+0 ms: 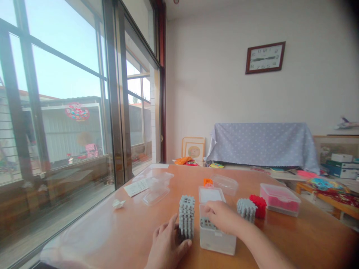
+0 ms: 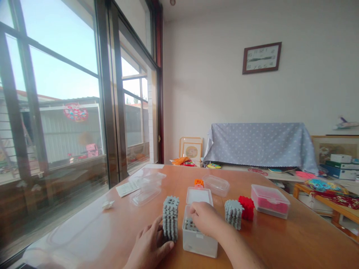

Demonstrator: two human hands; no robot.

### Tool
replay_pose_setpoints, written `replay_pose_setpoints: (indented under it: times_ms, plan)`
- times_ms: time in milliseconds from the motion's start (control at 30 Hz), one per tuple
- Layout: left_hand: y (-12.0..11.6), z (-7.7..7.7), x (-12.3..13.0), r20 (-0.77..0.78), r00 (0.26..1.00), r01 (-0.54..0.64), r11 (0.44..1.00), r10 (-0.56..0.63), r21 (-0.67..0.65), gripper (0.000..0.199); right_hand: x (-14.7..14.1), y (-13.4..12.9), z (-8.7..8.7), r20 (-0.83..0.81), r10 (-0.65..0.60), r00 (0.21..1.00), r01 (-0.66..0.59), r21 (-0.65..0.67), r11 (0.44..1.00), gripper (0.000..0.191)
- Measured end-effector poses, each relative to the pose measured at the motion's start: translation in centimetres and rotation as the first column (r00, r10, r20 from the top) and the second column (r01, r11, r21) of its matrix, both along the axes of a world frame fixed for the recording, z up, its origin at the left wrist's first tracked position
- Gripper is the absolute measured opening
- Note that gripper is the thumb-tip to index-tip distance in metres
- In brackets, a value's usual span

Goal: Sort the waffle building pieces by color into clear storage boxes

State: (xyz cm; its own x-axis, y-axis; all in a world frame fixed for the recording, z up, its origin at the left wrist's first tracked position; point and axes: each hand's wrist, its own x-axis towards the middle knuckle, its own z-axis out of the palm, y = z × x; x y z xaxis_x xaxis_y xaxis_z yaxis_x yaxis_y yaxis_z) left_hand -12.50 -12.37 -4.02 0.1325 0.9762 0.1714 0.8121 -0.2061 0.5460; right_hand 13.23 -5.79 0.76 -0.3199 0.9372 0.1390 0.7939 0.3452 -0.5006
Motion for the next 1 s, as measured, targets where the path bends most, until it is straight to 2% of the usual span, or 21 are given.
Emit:
replay_pose_setpoints:
  times_ms: [267,533,633,733,833,933,1000]
  plan:
    - [0.1,-0.1,0.0,0.013,1.0,-0.002,1.0,0.002,0.005,0.078,-0.9,-0.7,-0.1,-0.001,0.061,0.998,-0.061,-0.011,0.998,0.017]
    - [0.0,0.0,0.0,0.034,0.999,0.0,1.0,0.0,0.005,0.077,-0.9,-1.0,0.4,-0.07,0.011,0.998,-0.006,0.074,0.997,0.021]
    - [0.1,-0.1,-0.1,0.04,0.999,-0.001,1.0,0.001,0.017,0.079,-1.4,-1.2,1.4,-0.17,-0.021,0.985,0.044,0.132,0.99,0.024]
    - [0.0,-0.2,-0.1,0.042,0.999,0.002,1.0,-0.003,0.023,0.076,-2.4,-1.4,2.7,-0.34,0.032,0.94,0.036,0.192,0.981,0.024]
    - [-0.2,0.1,0.0,0.04,0.999,0.001,1.0,-0.002,0.017,0.073,-3.4,-1.5,3.9,-0.401,0.09,0.911,-0.01,0.197,0.98,0.044]
    - [-0.4,0.5,0.2,0.041,0.999,-0.003,1.0,0.003,0.008,0.073,-4.0,-1.5,4.6,-0.347,0.142,0.927,-0.085,0.175,0.981,0.064]
    - [-0.5,0.7,0.3,0.042,0.999,-0.007,1.0,0.007,0.0,0.073,-4.2,-1.3,4.8,-0.299,0.16,0.941,-0.113,0.168,0.979,0.069]
